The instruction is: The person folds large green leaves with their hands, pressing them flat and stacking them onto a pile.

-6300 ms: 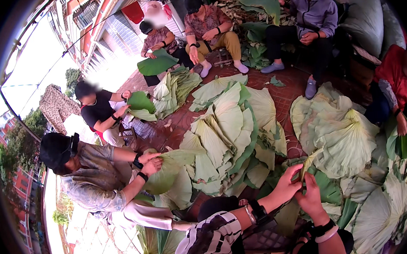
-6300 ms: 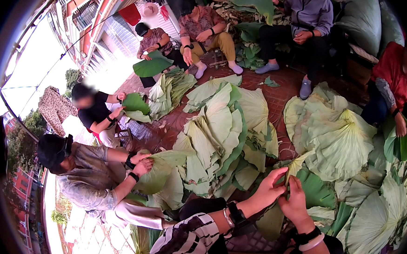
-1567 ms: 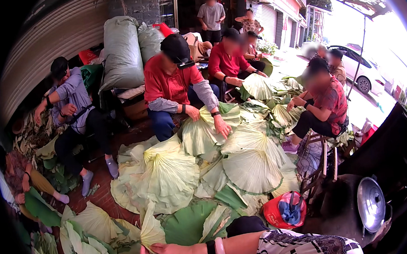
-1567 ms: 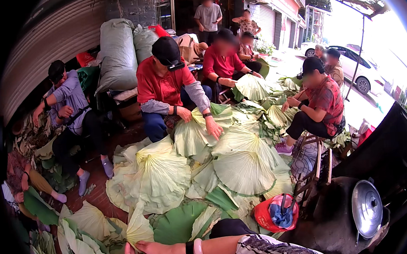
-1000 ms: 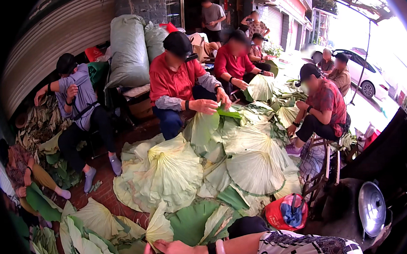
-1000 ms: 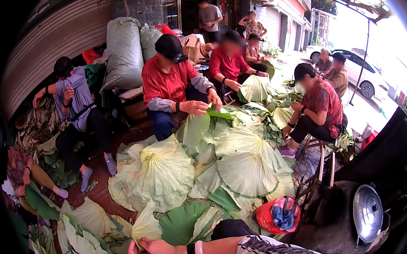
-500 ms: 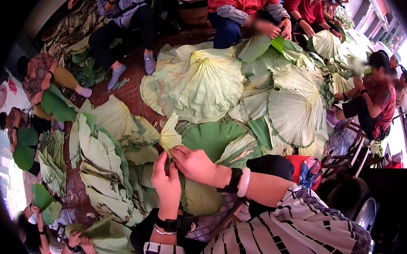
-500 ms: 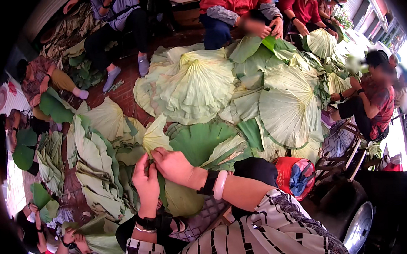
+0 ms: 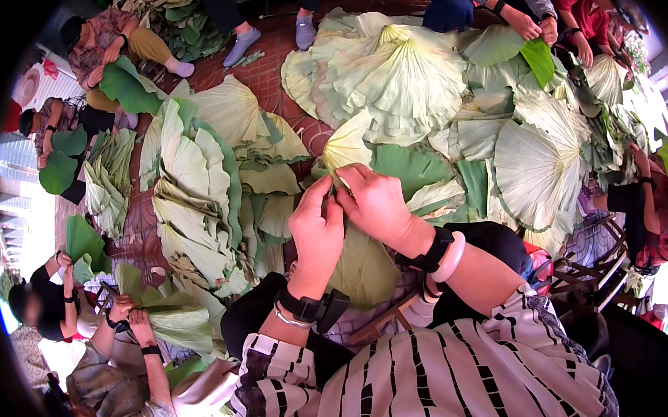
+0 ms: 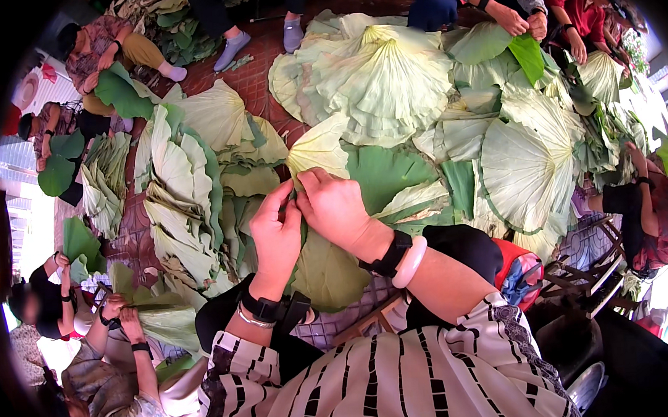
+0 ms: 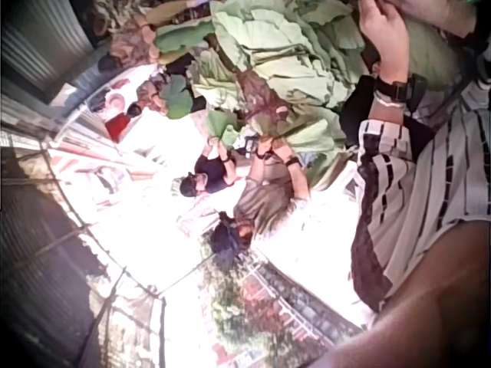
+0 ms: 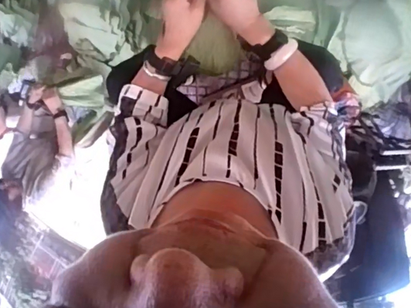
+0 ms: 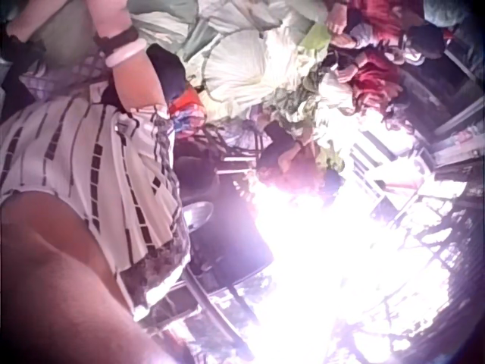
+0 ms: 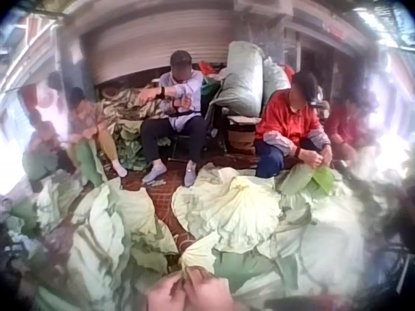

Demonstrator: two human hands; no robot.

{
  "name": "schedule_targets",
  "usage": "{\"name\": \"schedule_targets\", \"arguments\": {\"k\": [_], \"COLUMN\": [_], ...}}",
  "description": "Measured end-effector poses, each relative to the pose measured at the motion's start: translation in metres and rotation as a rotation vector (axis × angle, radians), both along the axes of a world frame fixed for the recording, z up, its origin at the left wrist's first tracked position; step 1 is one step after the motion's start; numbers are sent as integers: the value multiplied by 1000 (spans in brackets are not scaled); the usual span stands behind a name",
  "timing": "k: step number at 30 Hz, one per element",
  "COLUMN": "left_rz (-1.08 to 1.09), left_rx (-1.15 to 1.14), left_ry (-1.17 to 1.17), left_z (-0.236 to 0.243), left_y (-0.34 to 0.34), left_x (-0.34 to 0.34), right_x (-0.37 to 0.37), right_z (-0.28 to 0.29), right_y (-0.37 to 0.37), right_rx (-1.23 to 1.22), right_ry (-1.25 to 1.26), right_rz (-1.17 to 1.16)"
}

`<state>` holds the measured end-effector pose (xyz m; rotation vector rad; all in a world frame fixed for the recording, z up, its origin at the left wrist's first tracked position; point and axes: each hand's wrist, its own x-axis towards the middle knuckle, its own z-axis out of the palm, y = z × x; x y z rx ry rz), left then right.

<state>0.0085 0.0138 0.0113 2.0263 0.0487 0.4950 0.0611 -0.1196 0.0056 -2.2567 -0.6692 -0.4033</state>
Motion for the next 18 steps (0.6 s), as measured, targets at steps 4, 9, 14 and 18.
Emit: {"name": "schedule_targets", "arguments": {"k": [4,9,14,18], "left_rz": [5,22,71,146], "left_rx": [22,84,94,97], "left_ry": [10,20,21,106], "left_z": [-1,4,10,9], "left_y": [-3,0,-3,-3], "left_x": [0,-1,-1,-1], "right_x": [1,3,1,3], "right_z": [0,1,3,8], "right_y": [0,0,2,0], "right_rx": [-2,111,100,92], "right_ry": [-9,36,59,55], "right_rz": [0,4,-5,-6]}}
